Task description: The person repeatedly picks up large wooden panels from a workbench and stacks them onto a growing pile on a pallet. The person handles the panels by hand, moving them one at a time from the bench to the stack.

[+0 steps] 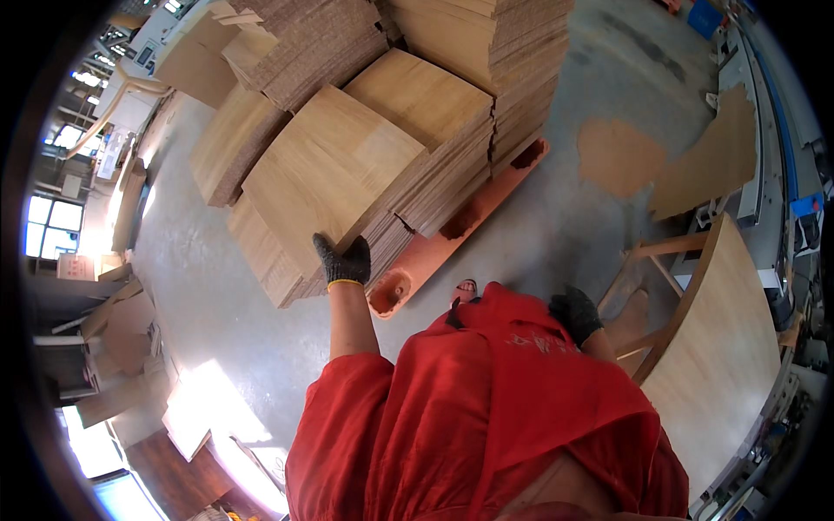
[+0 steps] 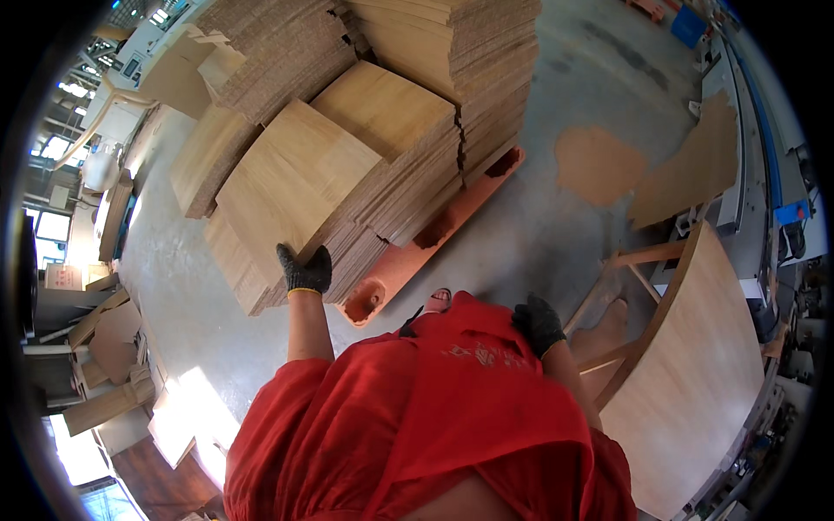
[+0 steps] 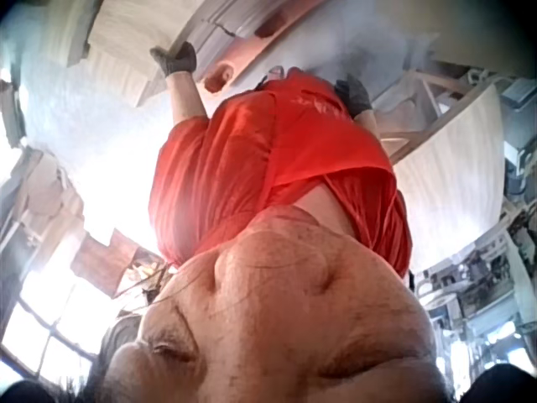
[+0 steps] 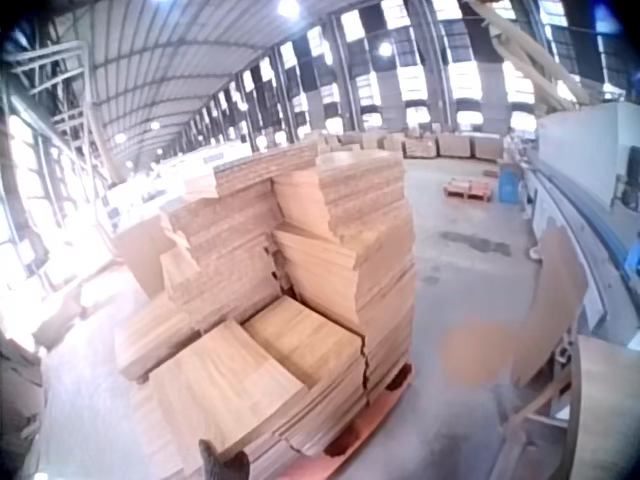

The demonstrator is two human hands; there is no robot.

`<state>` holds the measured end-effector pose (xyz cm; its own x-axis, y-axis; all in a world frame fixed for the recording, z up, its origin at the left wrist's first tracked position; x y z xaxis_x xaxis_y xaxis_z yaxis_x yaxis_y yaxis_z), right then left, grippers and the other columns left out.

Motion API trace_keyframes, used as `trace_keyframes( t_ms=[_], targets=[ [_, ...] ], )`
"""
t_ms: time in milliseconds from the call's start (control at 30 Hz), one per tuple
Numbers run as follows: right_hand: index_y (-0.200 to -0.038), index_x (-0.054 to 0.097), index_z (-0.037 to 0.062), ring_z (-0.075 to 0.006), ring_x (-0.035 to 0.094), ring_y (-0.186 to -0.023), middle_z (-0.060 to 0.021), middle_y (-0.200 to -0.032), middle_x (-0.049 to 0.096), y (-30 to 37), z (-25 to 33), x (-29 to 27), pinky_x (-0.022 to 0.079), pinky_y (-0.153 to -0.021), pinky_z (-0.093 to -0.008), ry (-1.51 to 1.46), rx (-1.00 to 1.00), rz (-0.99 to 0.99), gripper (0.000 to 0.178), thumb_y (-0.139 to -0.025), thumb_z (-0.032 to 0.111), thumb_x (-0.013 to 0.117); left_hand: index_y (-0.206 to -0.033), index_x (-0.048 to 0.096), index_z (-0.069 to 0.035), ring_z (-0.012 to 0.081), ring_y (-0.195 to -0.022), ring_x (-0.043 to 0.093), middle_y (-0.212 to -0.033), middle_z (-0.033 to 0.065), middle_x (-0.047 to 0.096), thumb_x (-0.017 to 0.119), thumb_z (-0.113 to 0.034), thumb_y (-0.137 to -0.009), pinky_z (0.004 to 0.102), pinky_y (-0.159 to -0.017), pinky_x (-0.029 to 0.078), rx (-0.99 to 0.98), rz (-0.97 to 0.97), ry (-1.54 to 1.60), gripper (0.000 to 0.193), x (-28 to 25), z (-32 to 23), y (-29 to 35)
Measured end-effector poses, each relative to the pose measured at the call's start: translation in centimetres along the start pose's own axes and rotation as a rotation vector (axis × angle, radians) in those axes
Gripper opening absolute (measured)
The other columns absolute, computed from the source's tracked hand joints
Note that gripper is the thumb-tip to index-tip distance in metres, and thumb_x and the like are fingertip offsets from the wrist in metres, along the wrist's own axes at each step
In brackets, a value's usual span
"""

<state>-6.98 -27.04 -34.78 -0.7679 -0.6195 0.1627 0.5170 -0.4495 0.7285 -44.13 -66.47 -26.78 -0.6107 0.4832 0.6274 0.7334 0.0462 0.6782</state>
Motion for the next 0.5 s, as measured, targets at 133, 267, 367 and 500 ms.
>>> trace_keyframes(
  t_ms=[133, 267, 367, 500],
  targets=[
    [-0.116, 0.051, 0.01, -0.0244, 0.061, -0.074, -0.0111, -0.09, 0.061, -1.3, -1.8, -0.2, 0.054, -0.066, -0.0369, -0.128, 0.091, 0.036, 0.036, -0.091, 0.035, 0.058, -0.109, 0.059, -0.011, 0.0264, -0.091, 0.06, -0.102, 0.0083, 0.064, 0.064, -0.058, -0.079, 0.0367, -0.075, 0.053, -0.009, 0.015, -0.037, 0.056, 0.3, -0.3, 0.2],
    [-0.116, 0.052, 0.01, -0.0226, 0.062, -0.075, -0.0105, -0.091, 0.062, -2.0, 0.3, 2.6, 0.054, -0.066, -0.036, 0.06, 0.103, 0.127, 0.037, -0.091, 0.036, 0.057, -0.11, 0.058, -0.012, 0.0249, -0.093, 0.058, -0.105, 0.008, 0.063, 0.063, -0.058, -0.079, 0.0338, -0.074, 0.052, -0.008, 0.021, -0.07, 0.055, 0.4, -0.1, 0.2],
    [-0.112, 0.052, 0.01, -0.0236, 0.063, -0.077, -0.0098, -0.092, 0.063, -2.2, 2.7, 5.4, 0.054, -0.07, -0.0391, 0.136, 0.113, 0.124, 0.035, -0.09, 0.038, 0.057, -0.111, 0.058, -0.012, 0.025, -0.092, 0.058, -0.105, 0.0093, 0.062, 0.064, -0.059, -0.078, 0.0338, -0.076, 0.051, -0.016, 0.013, -0.064, 0.057, 0.4, -0.3, -0.1],
    [-0.112, 0.053, 0.011, -0.0231, 0.063, -0.075, -0.0074, -0.091, 0.063, -2.5, 5.5, 9.3, 0.054, -0.071, -0.0398, 0.252, 0.063, 0.144, 0.036, -0.09, 0.039, 0.057, -0.109, 0.058, -0.012, 0.0261, -0.094, 0.056, -0.109, 0.0083, 0.06, 0.063, -0.059, -0.079, 0.0352, -0.08, 0.05, -0.069, 0.087, -0.077, 0.056, 0.6, -0.4, -0.2]
  ],
)
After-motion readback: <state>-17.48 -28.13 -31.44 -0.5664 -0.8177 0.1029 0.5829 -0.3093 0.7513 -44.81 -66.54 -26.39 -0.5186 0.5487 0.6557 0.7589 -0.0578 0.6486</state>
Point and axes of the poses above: each hand's wrist, its own y-axis away from the middle knuckle, its own x-axis out of the palm, z = x × y, the point moved 9 cm from there along -y, towards the middle knuckle
